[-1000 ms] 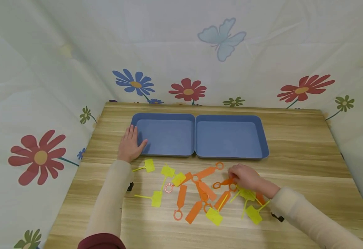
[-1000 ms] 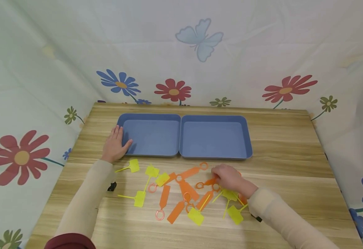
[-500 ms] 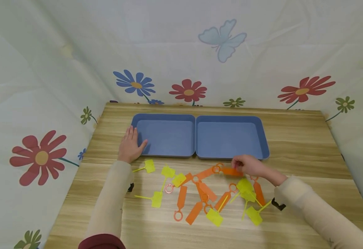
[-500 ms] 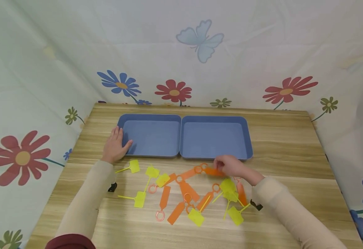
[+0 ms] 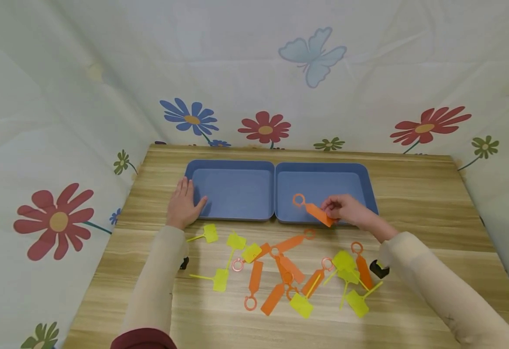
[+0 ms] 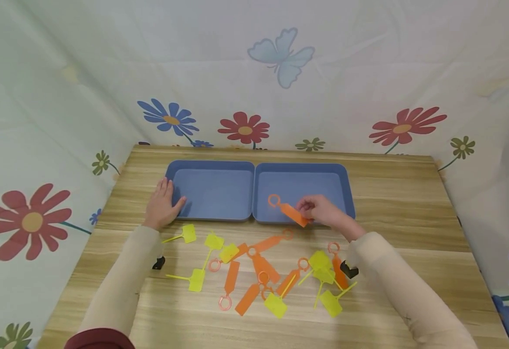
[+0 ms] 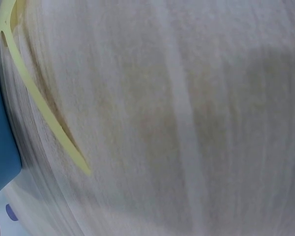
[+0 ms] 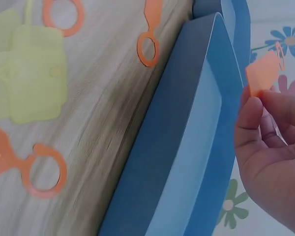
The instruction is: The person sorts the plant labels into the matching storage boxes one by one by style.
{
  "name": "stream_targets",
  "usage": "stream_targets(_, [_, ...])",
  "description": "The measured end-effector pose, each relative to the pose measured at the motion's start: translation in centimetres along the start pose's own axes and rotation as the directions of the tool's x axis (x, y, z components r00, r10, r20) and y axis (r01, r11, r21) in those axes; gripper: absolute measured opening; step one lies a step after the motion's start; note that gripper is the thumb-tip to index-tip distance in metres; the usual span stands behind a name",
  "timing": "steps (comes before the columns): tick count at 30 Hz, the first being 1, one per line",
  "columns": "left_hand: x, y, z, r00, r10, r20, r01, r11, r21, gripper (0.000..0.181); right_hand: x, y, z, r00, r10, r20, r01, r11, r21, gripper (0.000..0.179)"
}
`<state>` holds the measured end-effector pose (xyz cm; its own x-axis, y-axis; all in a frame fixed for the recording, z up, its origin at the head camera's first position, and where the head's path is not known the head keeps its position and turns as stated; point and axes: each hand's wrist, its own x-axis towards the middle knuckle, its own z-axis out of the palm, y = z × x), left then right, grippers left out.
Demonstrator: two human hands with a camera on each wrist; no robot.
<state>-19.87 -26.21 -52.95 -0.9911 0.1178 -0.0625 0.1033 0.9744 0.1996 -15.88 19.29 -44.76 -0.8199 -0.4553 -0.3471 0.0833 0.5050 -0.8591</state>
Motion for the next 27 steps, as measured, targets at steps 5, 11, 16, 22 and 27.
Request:
stream_targets(5, [0.0,0.0,-0.1,1.0,0.0,0.002,0.0,1.0,-0.012,0.081,1.1,0.3,0.0,0.996,0.048,-0.076,-0.041,0.995,0.091,0.021])
stream_targets(11, [0.0,-0.2,0.1,1.0,-0.007,0.002,0.007,1.0,-0.005,0.082,2.7,1.6,0.0,0.976,0.128,-0.173,-0.098,0.98,0.175,0.026])
stream_targets(16, [-0.1,-0.1,0.0,1.0,-0.013,0.007,0.013,1.0,-0.012,0.081,4.0,2.7,0.1,0.948,0.199,-0.25,-0.146,0.965,0.218,0.027])
stream_targets(22, [-0.1,0.0,-0.1,1.0,-0.011,0.012,0.011,1.0,-0.008,0.079,4.9,3.6,0.4,0.895,0.296,-0.333,-0.215,0.941,0.261,0.028])
stream_targets(27, [-0.1,-0.1,0.1,1.0,-0.011,0.002,0.011,1.0,-0.02,0.079,5.2,4.3,0.6,0.87,0.339,-0.358,-0.25,0.929,0.272,0.027])
